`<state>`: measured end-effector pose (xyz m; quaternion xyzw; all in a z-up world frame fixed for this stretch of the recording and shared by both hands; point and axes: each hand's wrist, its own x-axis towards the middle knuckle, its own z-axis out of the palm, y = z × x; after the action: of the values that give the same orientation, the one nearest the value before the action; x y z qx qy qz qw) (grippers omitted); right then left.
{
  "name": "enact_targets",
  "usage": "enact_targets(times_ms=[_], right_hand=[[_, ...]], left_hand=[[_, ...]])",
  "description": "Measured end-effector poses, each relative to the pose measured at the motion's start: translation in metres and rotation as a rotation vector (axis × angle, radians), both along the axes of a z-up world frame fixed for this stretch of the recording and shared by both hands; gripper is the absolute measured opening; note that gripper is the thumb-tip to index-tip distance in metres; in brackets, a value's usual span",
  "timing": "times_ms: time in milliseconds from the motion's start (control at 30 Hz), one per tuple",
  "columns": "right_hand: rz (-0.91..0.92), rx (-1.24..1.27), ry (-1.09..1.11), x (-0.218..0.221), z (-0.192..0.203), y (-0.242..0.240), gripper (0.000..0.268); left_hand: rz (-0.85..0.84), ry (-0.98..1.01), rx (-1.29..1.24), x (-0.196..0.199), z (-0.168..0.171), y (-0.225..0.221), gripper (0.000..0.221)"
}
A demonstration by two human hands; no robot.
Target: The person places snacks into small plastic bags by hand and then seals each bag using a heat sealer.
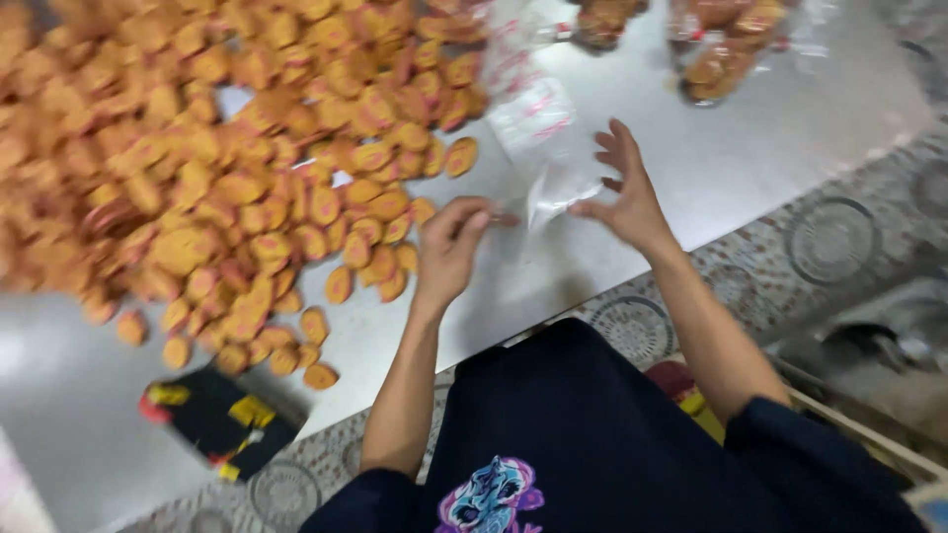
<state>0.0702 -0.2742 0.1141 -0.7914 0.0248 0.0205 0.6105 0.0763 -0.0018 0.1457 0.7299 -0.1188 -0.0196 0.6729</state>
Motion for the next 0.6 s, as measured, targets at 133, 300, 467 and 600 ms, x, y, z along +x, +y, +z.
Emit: enact_targets(times_ms=[133, 300, 467, 600], right_hand=[[0.184, 0.634, 0.455, 0.001, 0.02, 0.104, 0.106], [0.25, 0.841, 0.617, -0.038, -0.036, 0.205, 0.012], [0.098, 0.629, 0.411, -0.075, -0.042, 0.294, 0.019], [0.12, 0.458, 0.349, -0.115, -0.031, 0.368, 0.005]], left_hand=[[0.29, 0.01, -0.003, -0.046, 0.044, 0.085, 0.015], [0.619, 0.048, -0.181, -0.127, 0.016, 0.183, 0.016], [0.898, -0.085, 0.352, -0.189, -0.009, 0.247, 0.013], [0.608, 0.06, 0.155, -0.207, -0.008, 0.222, 0.047]])
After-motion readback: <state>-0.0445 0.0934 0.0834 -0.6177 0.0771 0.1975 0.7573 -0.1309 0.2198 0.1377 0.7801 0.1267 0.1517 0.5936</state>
